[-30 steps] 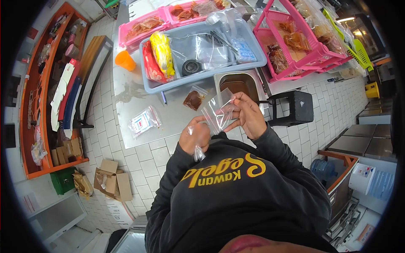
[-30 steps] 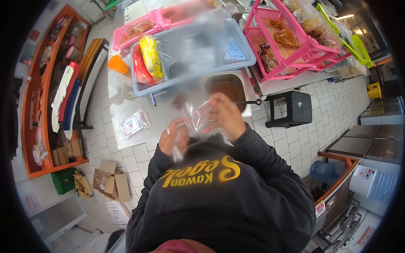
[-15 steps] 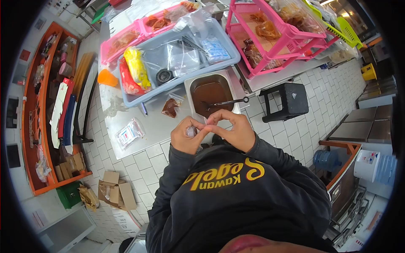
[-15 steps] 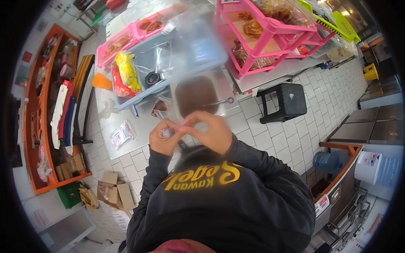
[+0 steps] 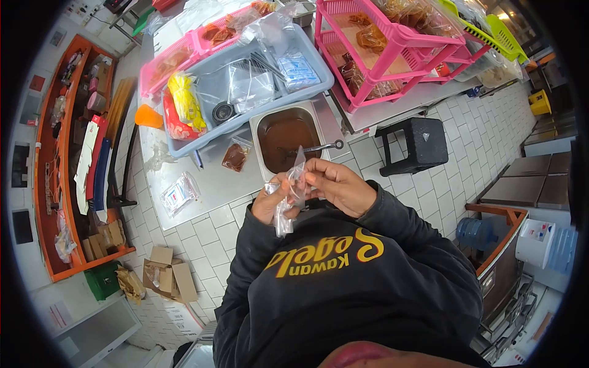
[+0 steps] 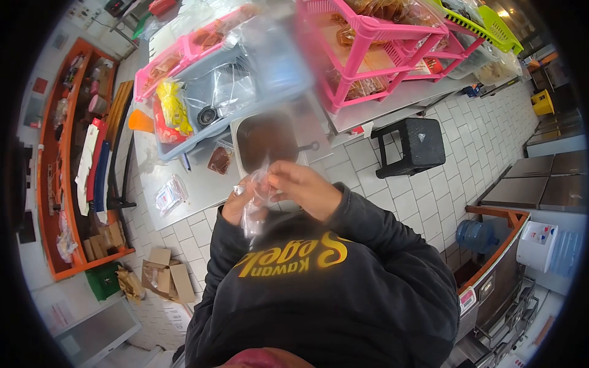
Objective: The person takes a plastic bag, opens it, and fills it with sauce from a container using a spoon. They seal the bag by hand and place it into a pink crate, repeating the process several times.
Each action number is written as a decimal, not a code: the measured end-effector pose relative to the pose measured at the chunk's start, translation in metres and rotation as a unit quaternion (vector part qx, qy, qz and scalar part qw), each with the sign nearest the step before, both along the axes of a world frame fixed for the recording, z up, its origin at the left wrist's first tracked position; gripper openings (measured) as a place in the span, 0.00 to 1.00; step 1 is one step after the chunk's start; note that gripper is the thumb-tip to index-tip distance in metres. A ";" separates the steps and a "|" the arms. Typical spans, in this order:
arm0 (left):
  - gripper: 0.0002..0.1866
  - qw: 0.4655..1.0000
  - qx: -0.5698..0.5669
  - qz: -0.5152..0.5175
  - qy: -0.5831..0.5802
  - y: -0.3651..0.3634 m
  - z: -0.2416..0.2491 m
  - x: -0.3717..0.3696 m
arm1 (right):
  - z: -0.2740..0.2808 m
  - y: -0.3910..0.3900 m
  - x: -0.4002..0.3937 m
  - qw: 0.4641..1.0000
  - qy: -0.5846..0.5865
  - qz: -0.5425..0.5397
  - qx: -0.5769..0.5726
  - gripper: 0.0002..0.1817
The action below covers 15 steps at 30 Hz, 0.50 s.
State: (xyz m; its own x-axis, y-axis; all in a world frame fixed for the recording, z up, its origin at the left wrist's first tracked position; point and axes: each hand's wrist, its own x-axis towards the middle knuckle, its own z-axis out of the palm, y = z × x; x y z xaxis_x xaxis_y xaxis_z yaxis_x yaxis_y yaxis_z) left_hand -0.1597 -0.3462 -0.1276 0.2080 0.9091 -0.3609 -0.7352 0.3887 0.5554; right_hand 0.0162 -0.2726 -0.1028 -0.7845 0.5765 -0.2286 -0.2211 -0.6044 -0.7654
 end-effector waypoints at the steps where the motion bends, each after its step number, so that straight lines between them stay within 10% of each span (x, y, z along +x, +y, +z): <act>1: 0.13 0.999 -0.018 -0.003 -0.035 -0.001 0.000 0.000 | -0.004 0.002 0.002 1.000 0.000 0.000 -0.001 0.10; 6: 0.10 0.990 0.005 -0.068 -0.121 0.002 0.022 -0.003 | -0.012 0.018 0.006 0.979 0.095 -0.052 -0.173 0.09; 10: 0.12 0.949 0.054 0.036 0.310 0.008 0.019 0.000 | -0.005 0.005 -0.006 0.996 0.024 -0.084 0.027 0.14; 12: 0.11 0.798 0.191 0.137 0.555 0.011 0.007 0.001 | -0.010 0.001 -0.007 0.973 -0.002 -0.065 0.223 0.20; 15: 0.09 0.730 0.184 0.231 0.617 0.013 0.018 0.012 | 0.000 0.003 -0.004 0.937 -0.109 -0.089 0.319 0.22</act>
State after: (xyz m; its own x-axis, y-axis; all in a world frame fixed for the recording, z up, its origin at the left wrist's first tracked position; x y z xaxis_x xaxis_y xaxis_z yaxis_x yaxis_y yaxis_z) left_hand -0.1473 -0.3330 -0.1098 -0.4280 0.8620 0.2715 0.4063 -0.0848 0.9098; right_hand 0.0122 -0.2696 -0.1026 -0.6377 0.7677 0.0631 -0.0720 0.0222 -0.9972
